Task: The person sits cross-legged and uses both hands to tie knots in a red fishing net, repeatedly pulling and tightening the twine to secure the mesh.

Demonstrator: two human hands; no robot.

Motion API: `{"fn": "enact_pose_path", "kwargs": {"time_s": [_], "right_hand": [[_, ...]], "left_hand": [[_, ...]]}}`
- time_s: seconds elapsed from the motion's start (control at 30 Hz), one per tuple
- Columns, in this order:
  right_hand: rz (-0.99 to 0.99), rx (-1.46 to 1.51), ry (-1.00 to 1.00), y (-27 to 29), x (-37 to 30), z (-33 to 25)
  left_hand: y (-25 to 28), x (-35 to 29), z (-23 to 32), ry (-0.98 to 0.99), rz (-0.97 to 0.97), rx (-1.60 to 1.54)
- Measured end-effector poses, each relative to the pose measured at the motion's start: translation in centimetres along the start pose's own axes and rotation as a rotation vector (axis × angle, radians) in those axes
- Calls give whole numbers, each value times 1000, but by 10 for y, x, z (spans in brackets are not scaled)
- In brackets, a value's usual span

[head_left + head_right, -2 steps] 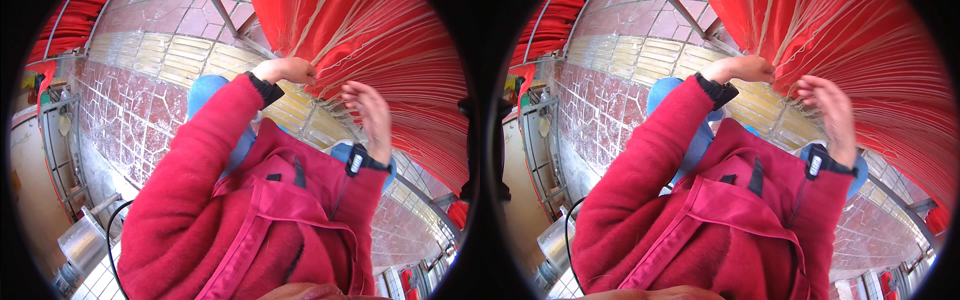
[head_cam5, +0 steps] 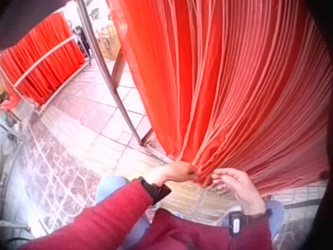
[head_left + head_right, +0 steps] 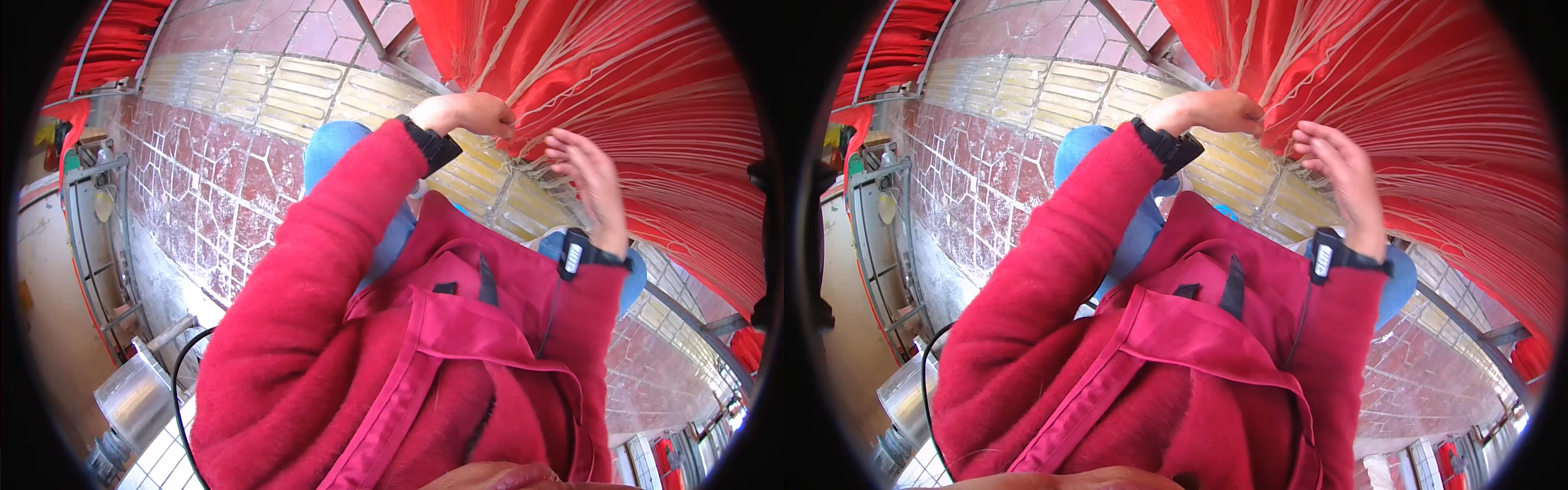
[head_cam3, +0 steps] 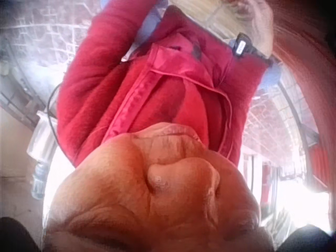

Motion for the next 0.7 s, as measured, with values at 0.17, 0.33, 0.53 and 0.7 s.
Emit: {"fn": "enact_pose_path", "kwargs": {"time_s": [0.17, 0.33, 0.53, 0.7], "right_hand": [[252, -141, -80, 19, 44, 77], [164, -238, -18, 13, 72, 99], [252, -497, 19, 29, 64, 131], [362, -191, -111, 57, 47, 163]], "left_hand": [[-14, -1, 0, -12, -100, -45], [-32, 11, -5, -12, -161, -35], [-46, 30, -21, 35, -112, 82], [-40, 23, -48, 150, -155, 7]]}}
Point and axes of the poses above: each hand's wrist, its own x-axis towards the middle knuckle, its own y-axis out of the back of the hand, z = x × y, the point moved 9 cm from there along x, towards the middle knuckle, and after that the axes turned 11 degrees about -z, right-handed, at the moved point
